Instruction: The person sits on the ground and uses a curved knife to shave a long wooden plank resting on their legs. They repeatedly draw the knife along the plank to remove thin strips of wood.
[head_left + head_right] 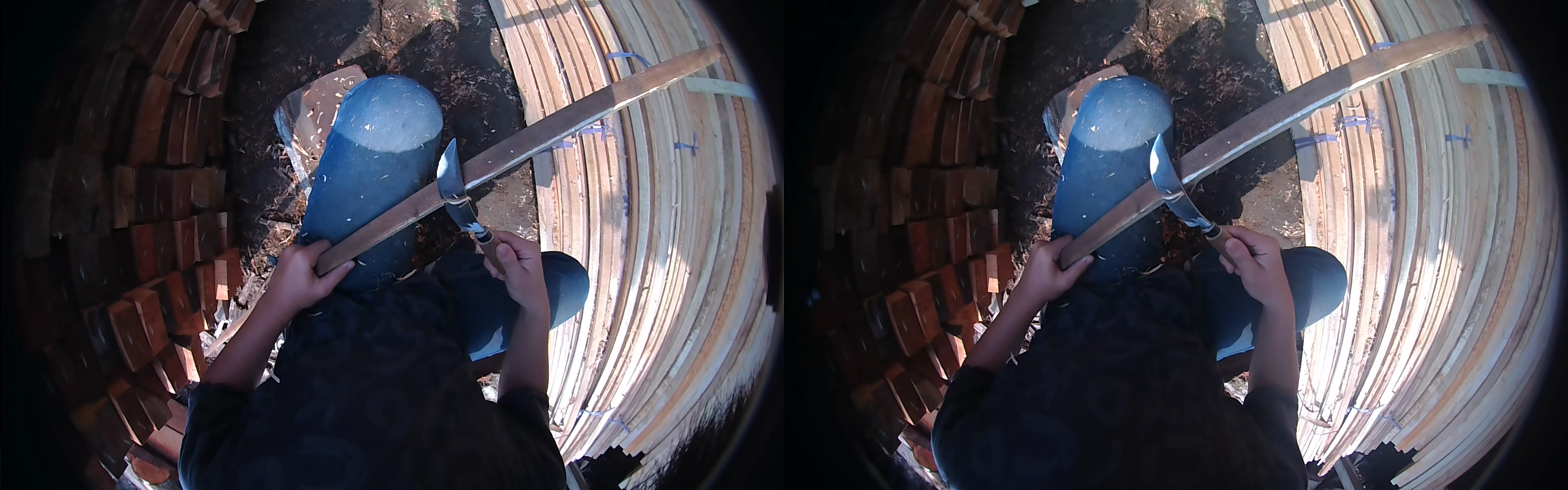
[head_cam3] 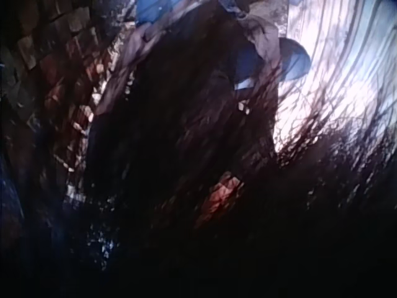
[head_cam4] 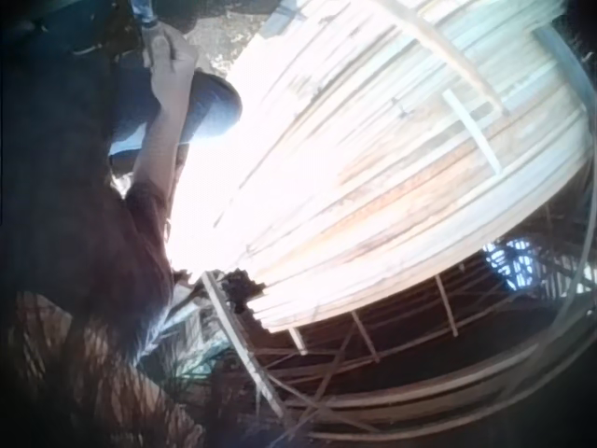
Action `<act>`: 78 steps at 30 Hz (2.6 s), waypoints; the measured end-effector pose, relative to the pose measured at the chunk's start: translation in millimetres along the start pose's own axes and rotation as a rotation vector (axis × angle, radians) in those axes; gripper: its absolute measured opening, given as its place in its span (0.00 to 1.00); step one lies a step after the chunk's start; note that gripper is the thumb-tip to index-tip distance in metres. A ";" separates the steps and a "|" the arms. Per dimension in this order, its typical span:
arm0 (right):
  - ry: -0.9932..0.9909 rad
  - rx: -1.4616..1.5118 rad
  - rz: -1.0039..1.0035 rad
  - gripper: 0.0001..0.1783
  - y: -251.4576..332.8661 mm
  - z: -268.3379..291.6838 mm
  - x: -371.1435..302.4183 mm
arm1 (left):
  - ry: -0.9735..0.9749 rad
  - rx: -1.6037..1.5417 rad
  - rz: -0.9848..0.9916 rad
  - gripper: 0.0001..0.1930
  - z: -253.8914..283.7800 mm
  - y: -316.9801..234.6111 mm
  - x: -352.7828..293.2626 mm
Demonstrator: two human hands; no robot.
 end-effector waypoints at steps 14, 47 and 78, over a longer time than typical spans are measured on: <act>-0.067 -0.041 0.137 0.24 5.4 3.9 4.4 | 0.011 -0.007 -0.024 0.17 -0.1 -0.7 1.4; -0.150 0.498 -0.019 0.26 -38.3 -51.6 -21.4 | 0.000 -0.021 -0.018 0.17 0.2 -1.1 0.3; -0.156 0.550 0.114 0.26 -27.2 -61.6 -26.8 | 0.014 -0.029 -0.052 0.16 -0.9 2.3 3.3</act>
Point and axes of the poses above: each hand's wrist, its own x-axis towards the middle knuckle, its own z-axis out of the back of the hand, y = z × x, the point moved 5 cm from there along x, towards the middle knuckle, and after that the axes turned 13 degrees about z, right-handed, at the moved point
